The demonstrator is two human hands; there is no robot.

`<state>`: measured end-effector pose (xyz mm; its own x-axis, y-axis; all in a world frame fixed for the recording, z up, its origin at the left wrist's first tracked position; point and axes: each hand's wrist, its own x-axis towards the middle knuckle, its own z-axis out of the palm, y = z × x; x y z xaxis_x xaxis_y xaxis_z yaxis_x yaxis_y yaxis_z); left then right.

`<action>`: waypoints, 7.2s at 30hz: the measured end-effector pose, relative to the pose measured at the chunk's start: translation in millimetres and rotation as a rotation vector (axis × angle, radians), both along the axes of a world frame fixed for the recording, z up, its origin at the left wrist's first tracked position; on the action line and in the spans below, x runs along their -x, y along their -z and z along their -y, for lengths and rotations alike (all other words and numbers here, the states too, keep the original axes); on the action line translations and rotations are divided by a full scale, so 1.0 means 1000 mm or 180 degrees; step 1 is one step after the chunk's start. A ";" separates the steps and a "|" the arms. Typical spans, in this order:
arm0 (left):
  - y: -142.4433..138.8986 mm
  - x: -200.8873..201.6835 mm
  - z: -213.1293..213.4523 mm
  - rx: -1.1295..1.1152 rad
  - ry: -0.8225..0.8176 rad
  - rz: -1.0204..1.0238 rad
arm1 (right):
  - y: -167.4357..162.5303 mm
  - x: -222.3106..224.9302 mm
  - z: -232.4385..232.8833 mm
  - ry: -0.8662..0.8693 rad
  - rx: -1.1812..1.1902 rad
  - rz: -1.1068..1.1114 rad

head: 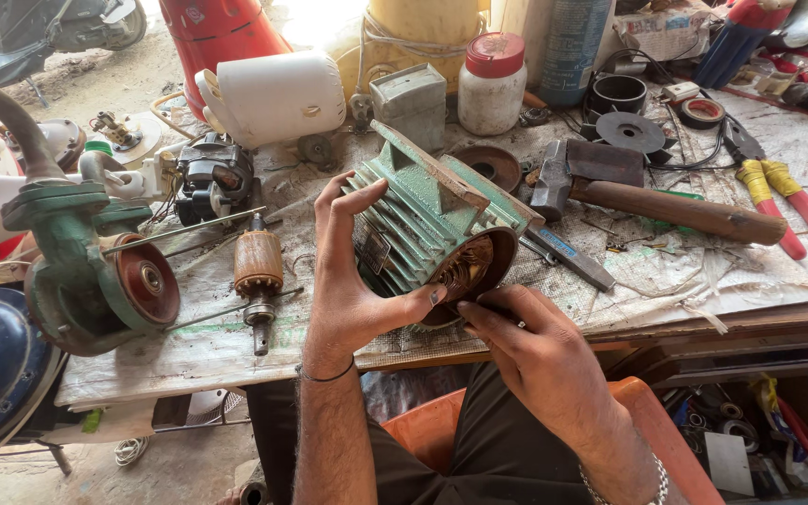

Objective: The person holds a green finned electric motor housing on a cluttered workbench and works inside its open end by hand, manipulating the internal rotor and winding components with the fingers while steadying the housing with the other hand throughout the clip.

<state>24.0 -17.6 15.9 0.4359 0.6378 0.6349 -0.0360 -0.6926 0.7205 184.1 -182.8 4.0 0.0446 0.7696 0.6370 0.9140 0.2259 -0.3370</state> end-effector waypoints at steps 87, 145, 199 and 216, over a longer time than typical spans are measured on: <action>-0.010 0.001 -0.015 -0.0062 0.0125 -0.0192 | -0.014 -0.018 -0.018 -0.0339 -0.0007 -0.0200; -0.005 0.003 -0.017 0.0240 0.0230 -0.0223 | -0.030 -0.034 -0.018 -0.0064 -0.0235 0.0252; -0.007 0.003 -0.015 0.0163 0.0194 -0.0260 | -0.063 -0.031 -0.017 -0.0231 0.0298 0.0359; -0.006 0.003 -0.016 0.0262 0.0222 -0.0256 | -0.076 -0.031 -0.016 -0.0023 0.0201 0.0630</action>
